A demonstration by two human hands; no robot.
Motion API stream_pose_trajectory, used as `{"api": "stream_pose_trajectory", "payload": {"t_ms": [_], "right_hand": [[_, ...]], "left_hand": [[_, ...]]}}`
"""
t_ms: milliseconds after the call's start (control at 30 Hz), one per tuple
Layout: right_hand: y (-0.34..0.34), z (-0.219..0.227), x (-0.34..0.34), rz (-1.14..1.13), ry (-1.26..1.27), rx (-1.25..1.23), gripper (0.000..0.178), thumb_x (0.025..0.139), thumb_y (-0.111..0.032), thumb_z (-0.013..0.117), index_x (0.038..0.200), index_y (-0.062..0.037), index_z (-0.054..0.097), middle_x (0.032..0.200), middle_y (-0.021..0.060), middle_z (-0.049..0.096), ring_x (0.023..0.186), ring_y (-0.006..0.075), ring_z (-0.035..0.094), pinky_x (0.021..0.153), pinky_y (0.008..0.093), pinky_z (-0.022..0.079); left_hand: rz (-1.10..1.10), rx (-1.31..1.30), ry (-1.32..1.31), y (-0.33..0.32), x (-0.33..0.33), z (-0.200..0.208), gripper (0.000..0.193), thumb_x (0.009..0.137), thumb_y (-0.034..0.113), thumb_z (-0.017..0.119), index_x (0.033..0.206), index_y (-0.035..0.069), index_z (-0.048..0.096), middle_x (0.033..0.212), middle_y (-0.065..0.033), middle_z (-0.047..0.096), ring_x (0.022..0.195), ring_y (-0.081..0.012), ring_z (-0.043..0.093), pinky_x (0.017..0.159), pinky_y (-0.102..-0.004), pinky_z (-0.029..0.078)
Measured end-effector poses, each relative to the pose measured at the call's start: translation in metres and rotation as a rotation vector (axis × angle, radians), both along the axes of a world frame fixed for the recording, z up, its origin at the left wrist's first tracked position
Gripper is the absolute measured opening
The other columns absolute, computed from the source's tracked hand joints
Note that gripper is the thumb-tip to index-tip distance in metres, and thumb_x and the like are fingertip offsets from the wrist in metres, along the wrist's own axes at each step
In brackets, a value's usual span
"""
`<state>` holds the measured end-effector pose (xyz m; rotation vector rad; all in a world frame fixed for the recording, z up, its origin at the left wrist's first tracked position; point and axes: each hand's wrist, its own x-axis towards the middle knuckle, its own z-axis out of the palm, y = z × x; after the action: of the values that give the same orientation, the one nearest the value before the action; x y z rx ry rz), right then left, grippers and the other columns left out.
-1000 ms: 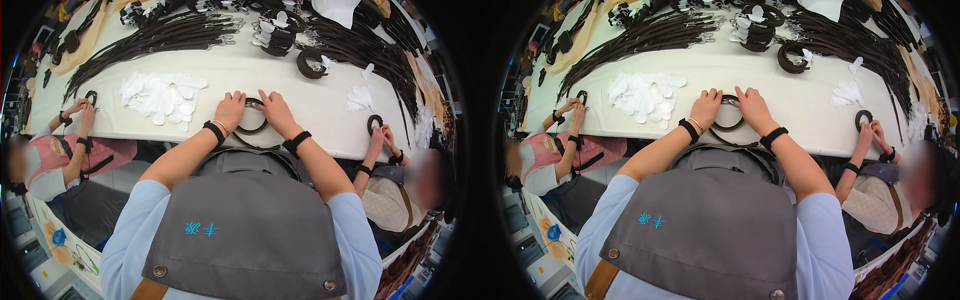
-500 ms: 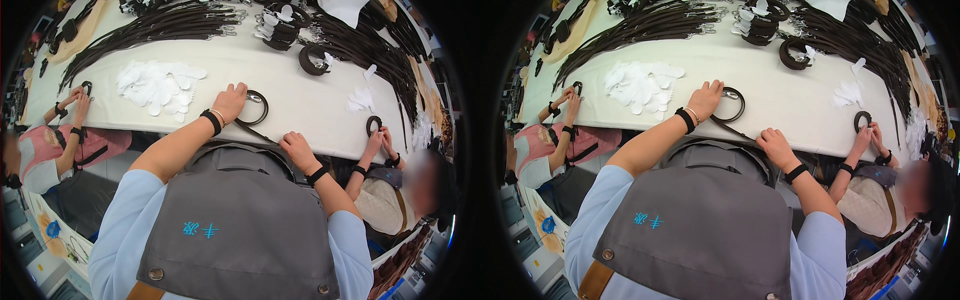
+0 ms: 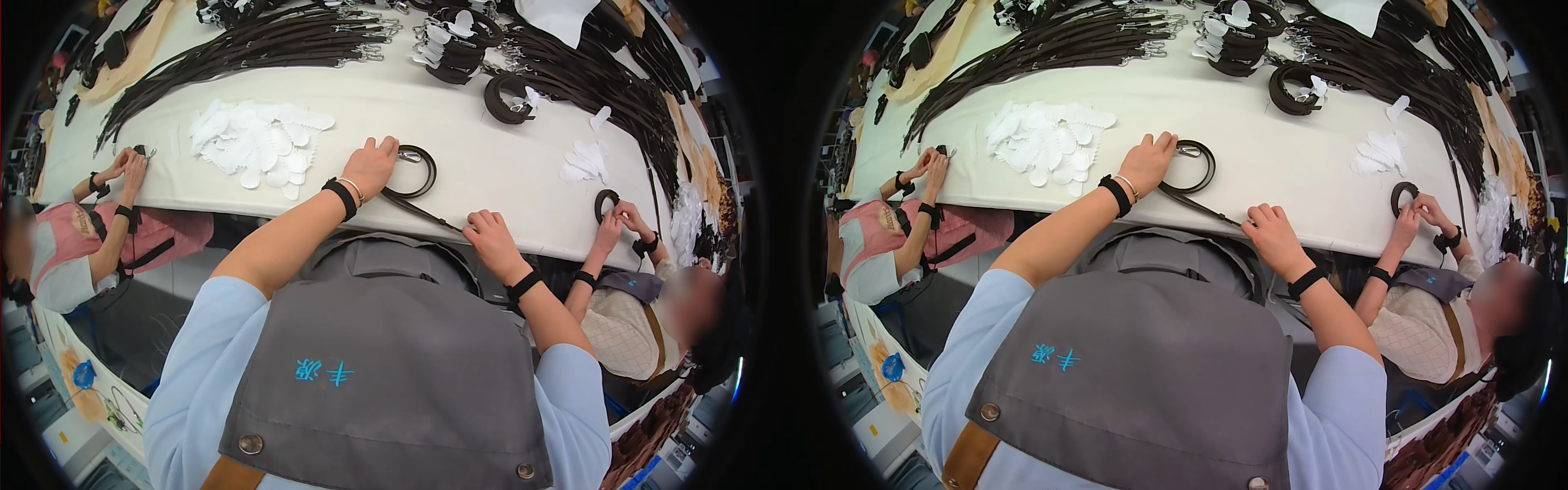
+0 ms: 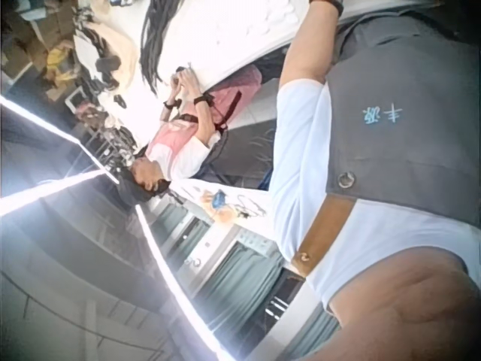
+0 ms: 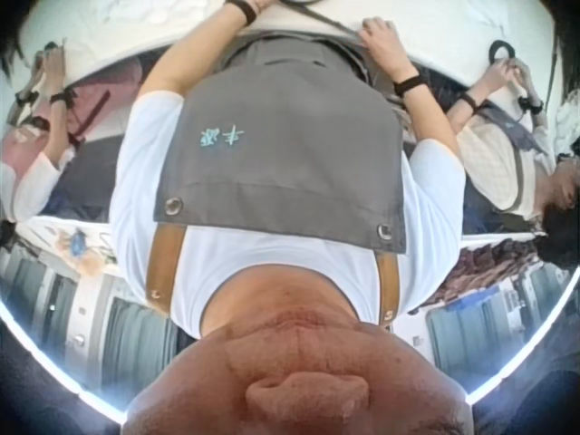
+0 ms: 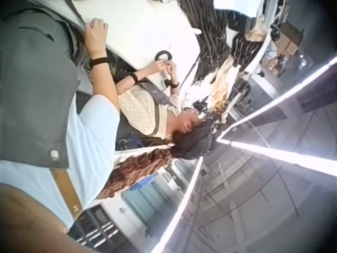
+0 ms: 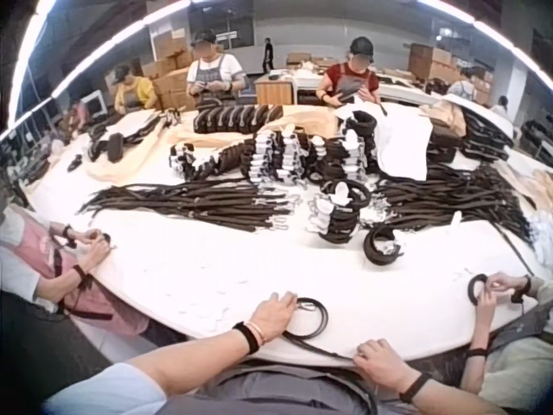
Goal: Assembling and inspecting leather straps with metal buckles and attaching labels.
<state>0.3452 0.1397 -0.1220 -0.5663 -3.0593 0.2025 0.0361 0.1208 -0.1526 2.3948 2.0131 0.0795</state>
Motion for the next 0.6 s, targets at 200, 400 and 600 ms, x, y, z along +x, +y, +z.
{"api": "stream_pose_trajectory", "payload": {"t_ms": [200,400,600], "right_hand": [[0.023,-0.001,-0.013,-0.287,-0.129,0.055,0.009,0.077,-0.006,0.056,0.086,-0.0073,0.059,0.078,0.0083,0.059,0.081,0.0246,0.059,0.073,0.0363,0.045],[0.047,-0.025,-0.056,-0.523,0.382,-0.037,0.015,0.083,-0.005,0.055,0.096,-0.0008,0.061,0.077,0.0171,0.063,0.074,0.0337,0.062,0.07,0.0425,0.049],[0.074,-0.044,-0.094,-0.632,0.562,-0.442,0.02,0.083,-0.006,0.06,0.101,0.0025,0.06,0.082,0.0189,0.064,0.072,0.0338,0.062,0.068,0.0397,0.05]], "left_hand": [[-0.012,-0.006,-0.005,0.0,0.001,0.001,0.052,0.079,0.002,0.055,0.13,-0.003,0.048,0.113,-0.0102,0.051,0.089,-0.0267,0.053,0.069,-0.0309,0.054],[-0.042,0.036,-0.018,0.001,-0.001,-0.003,0.054,0.078,0.003,0.055,0.13,-0.003,0.048,0.112,-0.01,0.051,0.087,-0.0263,0.052,0.069,-0.0304,0.054],[-0.095,0.039,0.002,0.003,-0.001,-0.001,0.054,0.077,0.004,0.056,0.13,-0.002,0.048,0.111,-0.009,0.051,0.087,-0.0258,0.052,0.069,-0.0296,0.054]]}}
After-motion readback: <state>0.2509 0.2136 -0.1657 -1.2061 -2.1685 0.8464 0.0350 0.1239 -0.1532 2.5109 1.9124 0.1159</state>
